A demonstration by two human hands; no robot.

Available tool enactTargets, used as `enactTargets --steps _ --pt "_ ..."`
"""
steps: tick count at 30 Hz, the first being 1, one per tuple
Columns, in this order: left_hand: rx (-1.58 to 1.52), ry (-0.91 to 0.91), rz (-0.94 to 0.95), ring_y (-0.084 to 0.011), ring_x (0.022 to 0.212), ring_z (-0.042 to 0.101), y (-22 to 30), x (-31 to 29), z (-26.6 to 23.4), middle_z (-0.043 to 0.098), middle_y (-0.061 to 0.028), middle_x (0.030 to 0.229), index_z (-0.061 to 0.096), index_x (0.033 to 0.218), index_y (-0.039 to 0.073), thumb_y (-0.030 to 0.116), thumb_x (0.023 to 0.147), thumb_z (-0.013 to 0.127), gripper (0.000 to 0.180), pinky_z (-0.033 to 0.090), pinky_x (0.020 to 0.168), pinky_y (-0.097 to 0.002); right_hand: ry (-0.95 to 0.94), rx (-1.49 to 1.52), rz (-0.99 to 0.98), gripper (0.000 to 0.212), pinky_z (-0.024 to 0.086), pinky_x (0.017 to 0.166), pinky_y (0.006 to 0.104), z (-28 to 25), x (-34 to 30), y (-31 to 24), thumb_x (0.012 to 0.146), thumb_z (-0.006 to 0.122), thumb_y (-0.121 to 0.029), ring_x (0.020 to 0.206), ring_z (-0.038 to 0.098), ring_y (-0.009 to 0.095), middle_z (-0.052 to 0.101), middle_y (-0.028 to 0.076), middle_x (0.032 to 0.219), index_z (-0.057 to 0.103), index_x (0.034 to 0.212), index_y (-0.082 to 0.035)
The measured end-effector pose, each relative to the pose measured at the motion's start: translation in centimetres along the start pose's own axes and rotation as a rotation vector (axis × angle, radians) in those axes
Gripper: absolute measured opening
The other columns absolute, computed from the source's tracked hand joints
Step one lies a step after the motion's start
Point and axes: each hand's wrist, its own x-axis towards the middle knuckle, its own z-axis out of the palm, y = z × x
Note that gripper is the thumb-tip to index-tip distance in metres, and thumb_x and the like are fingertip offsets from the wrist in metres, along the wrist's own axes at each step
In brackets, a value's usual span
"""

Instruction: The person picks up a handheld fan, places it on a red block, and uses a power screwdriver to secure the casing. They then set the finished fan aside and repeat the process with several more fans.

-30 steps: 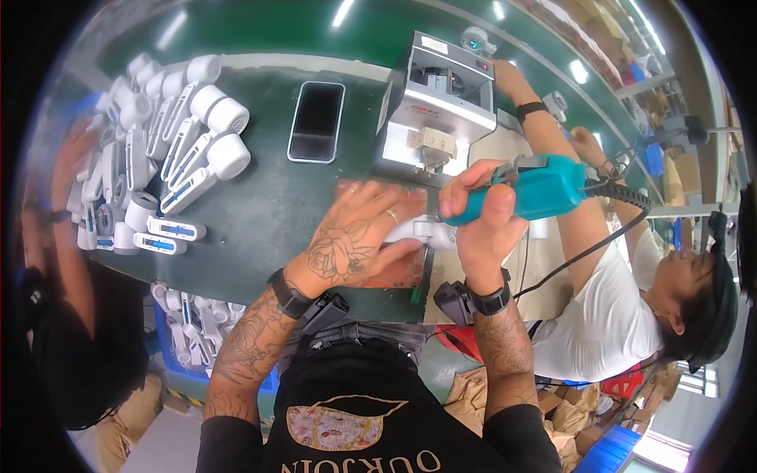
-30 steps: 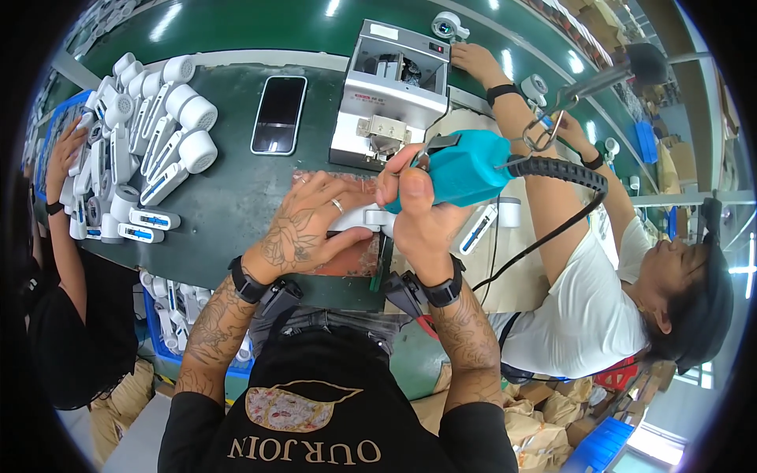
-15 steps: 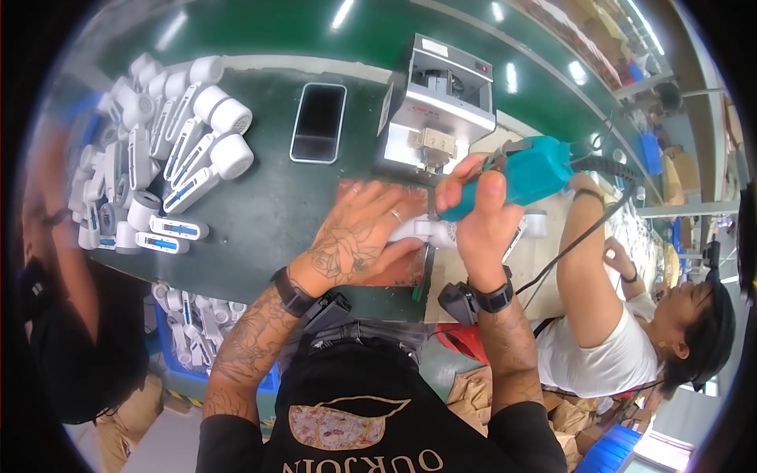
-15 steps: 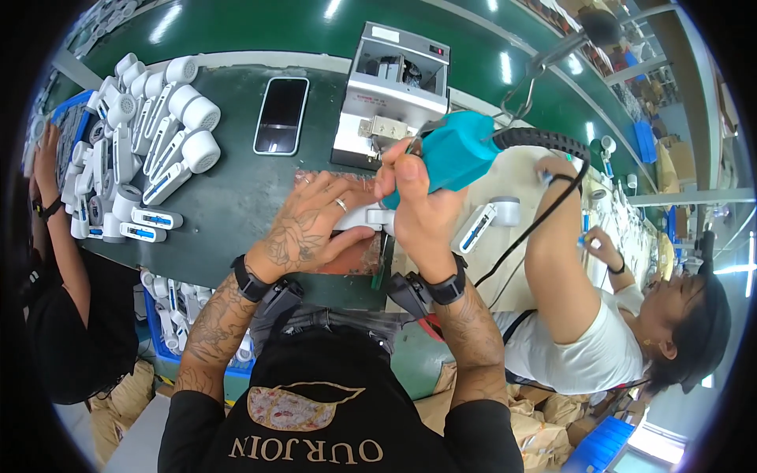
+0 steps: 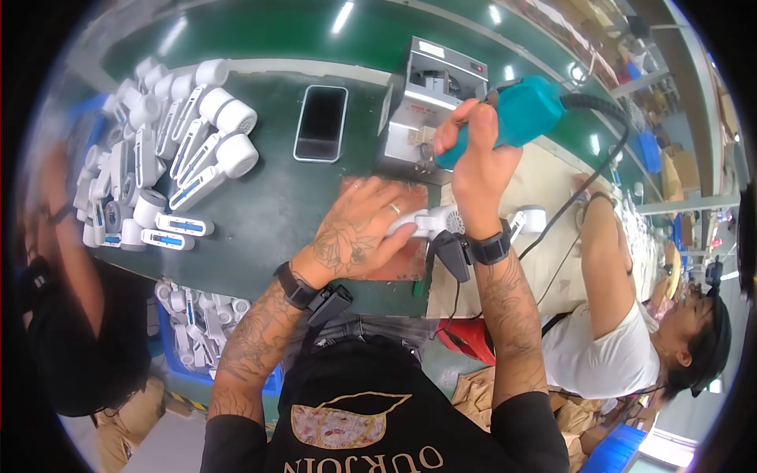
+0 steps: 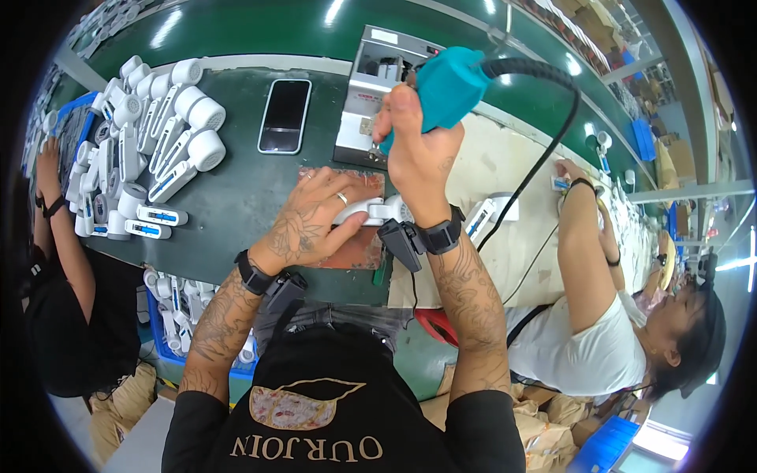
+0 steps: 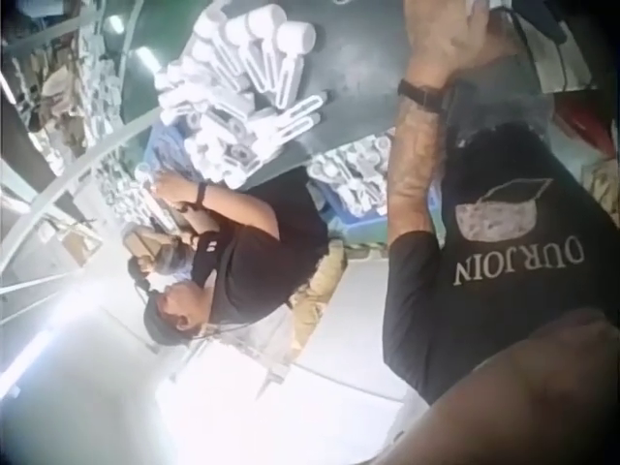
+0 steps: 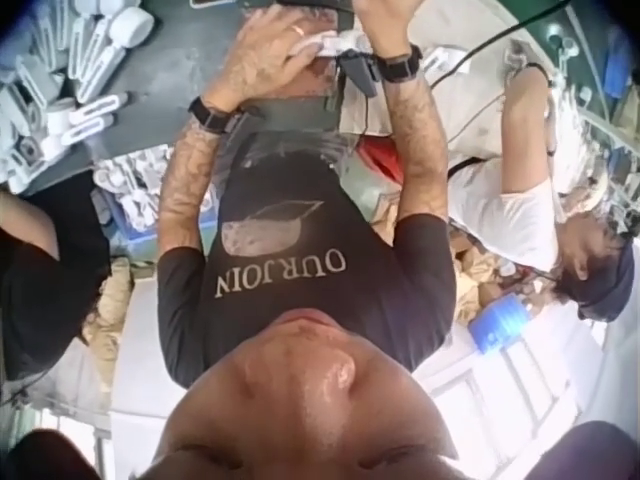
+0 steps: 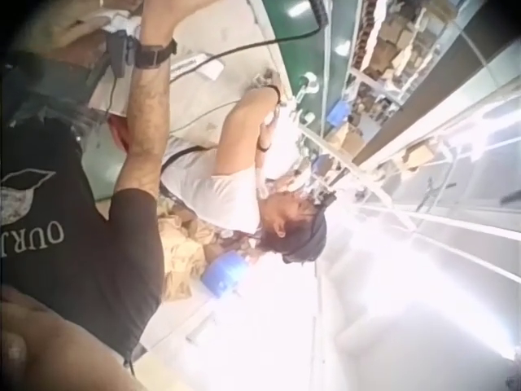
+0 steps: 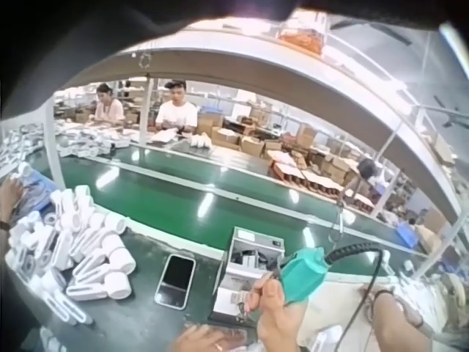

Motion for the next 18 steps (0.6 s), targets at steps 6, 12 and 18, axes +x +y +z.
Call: enactTargets --steps 6,12,18 --pt "0.006 -0.019 0.010 -0.0291 0.102 0.053 0.2 0.5 -0.5 0.059 -0.0076 0.113 0.063 0.124 0.010 0.024 0.091 0.062 0.036 0.040 0.092 -0.0432 -0.062 0.056 0.112 0.068 0.044 0.055 0.0319 -2.8 -4.7 -3.3 0.089 0.060 -0.064 0.058 0.053 0.018 0.052 0.007 0.065 0.055 0.100 0.003" --pt "0.013 -0.074 0.002 -0.0278 0.103 0.052 0.1 0.5 -0.5 0.058 -0.0067 0.111 0.062 0.125 0.010 0.026 0.091 0.061 0.037 0.039 0.091 -0.0430 -0.065 -0.001 0.122 0.073 0.044 0.054 0.0317 -2.9 -6.4 -3.1 0.086 0.062 -0.067 0.057 0.054 0.018 0.052 0.007 0.065 0.054 0.100 0.005" --pt "0.036 -0.080 -0.010 -0.0276 0.104 0.052 0.5 0.4 -0.5 0.058 -0.0065 0.112 0.061 0.126 0.010 0.026 0.091 0.061 0.038 0.039 0.093 -0.0433 -0.056 0.024 0.124 0.069 0.044 0.053 0.0321 -3.0 -7.1 -2.2 0.087 0.062 -0.065 0.056 0.053 0.018 0.052 0.007 0.064 0.053 0.097 0.003"
